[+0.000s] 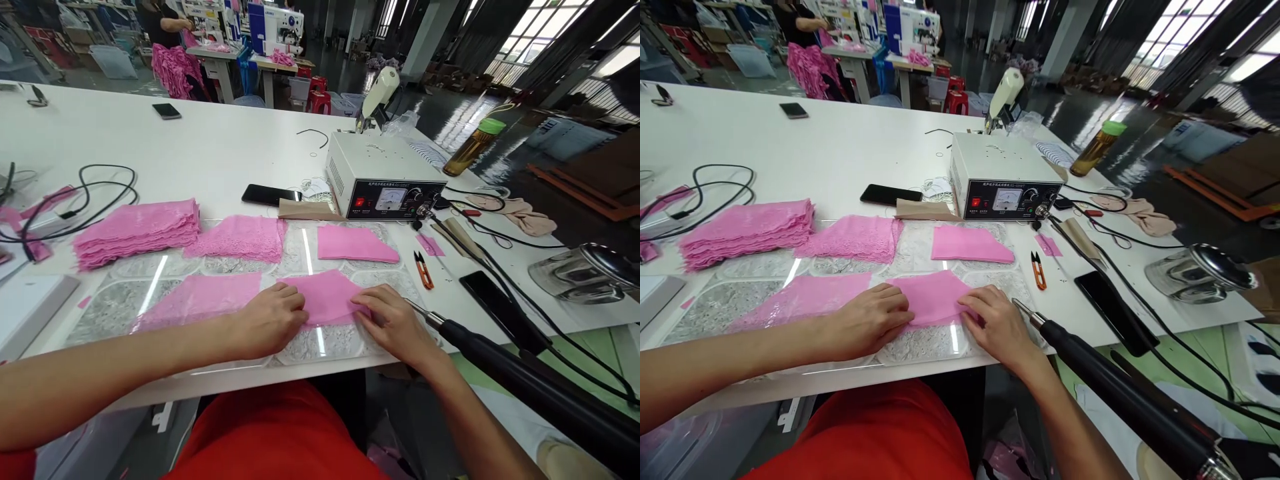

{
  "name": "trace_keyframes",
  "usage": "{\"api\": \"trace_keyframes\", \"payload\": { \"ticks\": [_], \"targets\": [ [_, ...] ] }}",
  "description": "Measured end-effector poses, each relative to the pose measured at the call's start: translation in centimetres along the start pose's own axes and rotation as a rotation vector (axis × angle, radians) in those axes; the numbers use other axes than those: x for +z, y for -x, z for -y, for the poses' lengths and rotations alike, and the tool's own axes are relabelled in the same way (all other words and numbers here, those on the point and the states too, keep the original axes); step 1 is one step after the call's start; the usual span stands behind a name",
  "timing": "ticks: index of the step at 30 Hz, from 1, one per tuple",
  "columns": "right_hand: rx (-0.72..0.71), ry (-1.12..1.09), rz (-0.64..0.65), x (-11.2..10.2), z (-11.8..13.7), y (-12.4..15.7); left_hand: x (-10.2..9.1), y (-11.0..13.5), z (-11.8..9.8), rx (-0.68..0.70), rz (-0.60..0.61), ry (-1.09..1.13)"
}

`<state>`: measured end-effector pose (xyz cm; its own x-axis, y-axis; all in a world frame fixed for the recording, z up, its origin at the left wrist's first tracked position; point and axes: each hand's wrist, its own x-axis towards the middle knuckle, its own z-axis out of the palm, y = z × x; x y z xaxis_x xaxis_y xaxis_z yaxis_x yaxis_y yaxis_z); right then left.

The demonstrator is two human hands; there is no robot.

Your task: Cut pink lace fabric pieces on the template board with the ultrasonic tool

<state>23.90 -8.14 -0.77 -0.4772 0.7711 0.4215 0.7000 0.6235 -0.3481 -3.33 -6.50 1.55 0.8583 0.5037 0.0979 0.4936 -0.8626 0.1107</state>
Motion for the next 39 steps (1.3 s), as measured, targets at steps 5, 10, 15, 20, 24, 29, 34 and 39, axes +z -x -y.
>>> {"api": "trace_keyframes", "payload": {
  "ticks": [5, 10, 15, 20, 24, 29, 34, 39],
  "targets": [
    [-0.040, 0.071, -0.011, 0.8, 0.1, -0.5, 0.3, 0.1, -0.3, -0.039, -0.007, 0.002],
    [-0.008, 0.076, -0.013, 0.8, -0.5, -0.9, 0.6, 0.2, -0.4, -0.058, -0.029, 0.001],
    [0.063, 0.055, 0.054, 0.1, -0.7, -1.0, 0.4, -0.1, -0.3, -0.072, -0.011, 0.025],
    [0.280, 0.076, 0.081, -0.7, -1.0, -0.6, 0.6, -0.1, -0.3, -0.061, -0.053, 0.036],
    [0.413, 0.087, 0.121, -0.7, -1.2, -0.7, 0.8, 0.2, -0.2, -0.057, -0.066, 0.050],
    [0.469, 0.092, 0.139, -0.6, -1.2, -1.0, 0.9, 0.2, -0.2, -0.083, -0.034, 0.070],
    [0.461, 0.122, 0.107, -1.3, -0.9, -2.1, 0.9, 0.2, -0.2, -0.094, -0.005, 0.067],
    [0.484, 0.216, 0.176, -1.8, -0.7, -3.3, 0.9, 0.0, -0.2, -0.103, -0.011, 0.080]
  ]
}}
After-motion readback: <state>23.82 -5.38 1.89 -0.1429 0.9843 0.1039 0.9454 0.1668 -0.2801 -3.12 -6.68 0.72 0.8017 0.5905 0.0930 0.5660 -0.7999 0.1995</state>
